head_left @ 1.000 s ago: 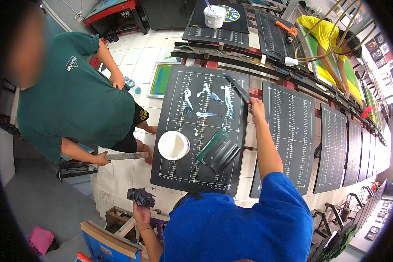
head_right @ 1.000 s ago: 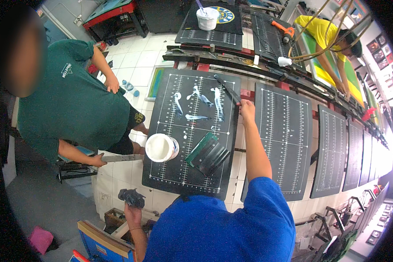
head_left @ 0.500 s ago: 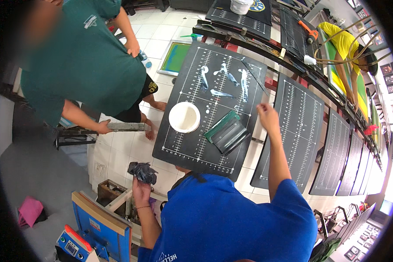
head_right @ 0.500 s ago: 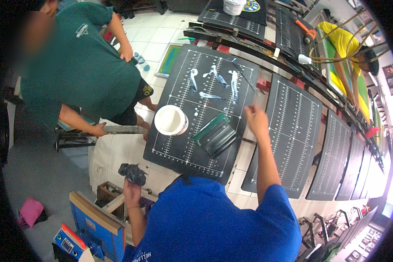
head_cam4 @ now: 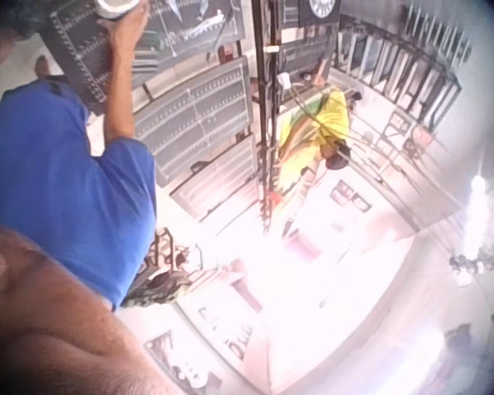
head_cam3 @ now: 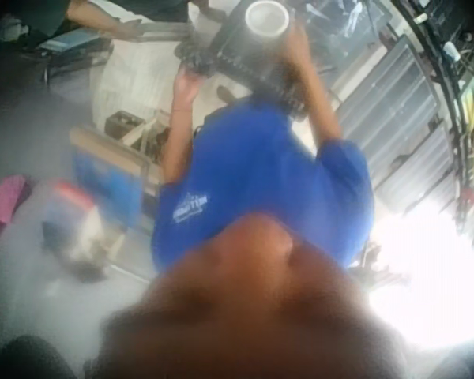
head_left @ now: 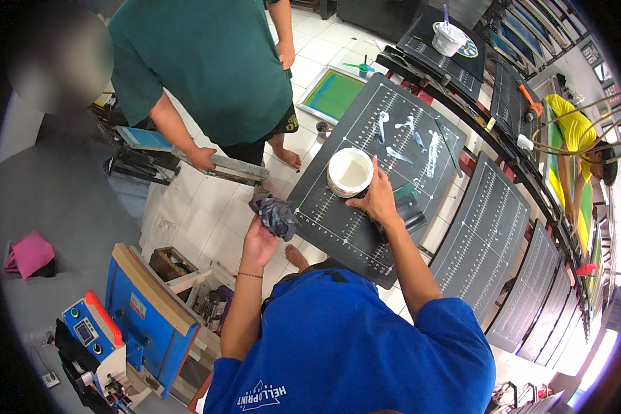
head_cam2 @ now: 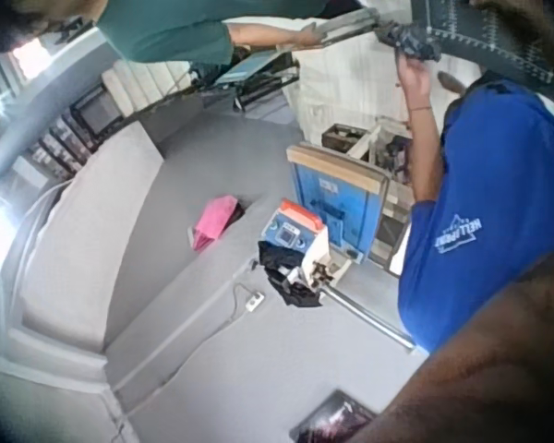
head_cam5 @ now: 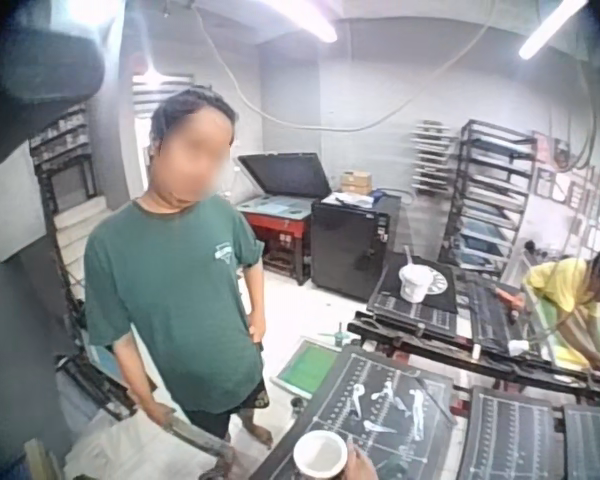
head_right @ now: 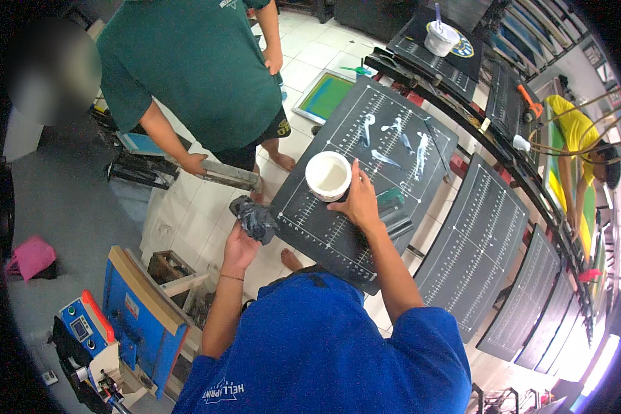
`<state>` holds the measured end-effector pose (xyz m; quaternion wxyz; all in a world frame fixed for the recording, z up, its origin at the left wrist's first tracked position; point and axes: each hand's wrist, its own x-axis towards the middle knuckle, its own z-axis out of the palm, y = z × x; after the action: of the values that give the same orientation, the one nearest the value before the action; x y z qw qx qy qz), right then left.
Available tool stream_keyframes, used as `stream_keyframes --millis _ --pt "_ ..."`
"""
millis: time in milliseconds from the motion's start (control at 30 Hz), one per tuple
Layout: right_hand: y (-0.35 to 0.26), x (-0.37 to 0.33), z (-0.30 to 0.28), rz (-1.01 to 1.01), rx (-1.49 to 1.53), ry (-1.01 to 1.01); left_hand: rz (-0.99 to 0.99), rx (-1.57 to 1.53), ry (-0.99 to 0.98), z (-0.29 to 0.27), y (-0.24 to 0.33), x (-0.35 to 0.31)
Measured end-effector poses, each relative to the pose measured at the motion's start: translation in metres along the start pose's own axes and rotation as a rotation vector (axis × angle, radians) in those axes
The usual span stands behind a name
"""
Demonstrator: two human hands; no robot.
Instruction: The person cleans a large black printing mat on a workbench using a squeegee and a rag. They also handle a white bucket, moving it to a shelf on a staircase and returning it to the workspace.
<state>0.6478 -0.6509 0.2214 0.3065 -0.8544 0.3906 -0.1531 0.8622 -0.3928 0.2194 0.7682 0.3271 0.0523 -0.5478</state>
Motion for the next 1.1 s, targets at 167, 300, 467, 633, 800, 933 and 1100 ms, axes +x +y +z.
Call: stream_keyframes --millis 167,300,467,633,800,933,1100 --pt "0.0 0.02 0.0 -0.051 0.095 -0.08 0.018 -0.05 -0.014 0.001 -0.003 -0.008" --pt "-0.011 0.023 -0.002 -0.021 0.25 -0.047 0.027 -0.082 0.028 0.009 0.0 -0.013" --pt "-0.017 0.029 0.0 0.049 0.452 -0.027 0.047 0.079 0.008 0.003 -0.008 -0.002" --pt "-0.007 0.026 0.005 0.089 0.705 0.022 0.012 0.555 0.073 0.019 -0.034 0.02" --pt "-0.025 0.015 -0.023 0.11 0.706 0.064 0.506 1.908 -0.131 0.046 -0.048 0.017" --pt "-0.03 0.006 -0.039 0.092 0.584 0.063 0.341 2.011 -0.112 0.068 -0.029 0.012" --pt "-0.08 0.014 -0.051 0.046 0.607 -0.203 0.393 1.756 -0.055 0.05 -0.005 0.01"
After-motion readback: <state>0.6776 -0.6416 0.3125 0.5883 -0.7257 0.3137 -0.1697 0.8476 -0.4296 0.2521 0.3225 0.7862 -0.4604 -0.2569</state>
